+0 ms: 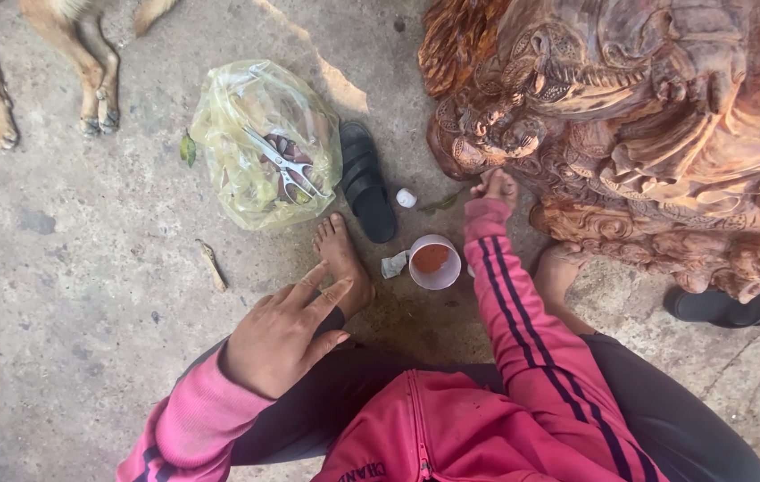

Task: Applying and smoothing wood filler or adhesive into the intricate details of a large wooden sculpture using fingers.

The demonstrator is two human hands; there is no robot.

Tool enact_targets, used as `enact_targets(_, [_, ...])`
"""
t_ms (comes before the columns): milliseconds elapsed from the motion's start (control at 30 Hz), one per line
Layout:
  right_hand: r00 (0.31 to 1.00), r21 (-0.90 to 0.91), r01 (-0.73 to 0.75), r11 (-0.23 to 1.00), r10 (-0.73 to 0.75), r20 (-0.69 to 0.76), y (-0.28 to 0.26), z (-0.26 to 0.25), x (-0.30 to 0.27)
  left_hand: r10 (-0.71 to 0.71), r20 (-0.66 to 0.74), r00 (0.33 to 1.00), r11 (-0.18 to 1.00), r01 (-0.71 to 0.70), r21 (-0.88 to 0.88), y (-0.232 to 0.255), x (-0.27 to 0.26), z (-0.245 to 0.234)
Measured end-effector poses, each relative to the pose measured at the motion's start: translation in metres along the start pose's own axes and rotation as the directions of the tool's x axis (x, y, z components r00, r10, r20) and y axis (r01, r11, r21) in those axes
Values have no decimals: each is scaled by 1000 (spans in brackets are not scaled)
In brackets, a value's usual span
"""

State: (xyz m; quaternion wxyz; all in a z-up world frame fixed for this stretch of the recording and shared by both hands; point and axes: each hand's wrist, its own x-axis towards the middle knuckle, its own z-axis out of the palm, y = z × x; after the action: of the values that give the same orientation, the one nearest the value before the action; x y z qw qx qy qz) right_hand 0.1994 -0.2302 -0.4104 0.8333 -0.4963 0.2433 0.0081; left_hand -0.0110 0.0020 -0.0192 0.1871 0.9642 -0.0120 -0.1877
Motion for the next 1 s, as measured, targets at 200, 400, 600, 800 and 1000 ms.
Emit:
enact_targets(200, [993,0,-116,993,116,14,-10,9,-23,34,49,998,999,-32,-30,4,2,3])
enact_targets(400, [978,-127,-201,971,190,-91,-11,25,-31,1,58,998,999,1,-37,2,3,-1])
enact_targets(600, [982,25,-115,993,118,-148,-4,8,-1,13,86,996,1000,-11,-22,-1,0,8])
enact_targets(800, [994,-54,-68,996,72,80,20,-4,-12,19,82,996,1000,-18,-23,9,6,3])
enact_targets(1000, [980,103,191,976,-184,-71,12,-32,38,13,32,999,1000,-13,-7,1,1,7])
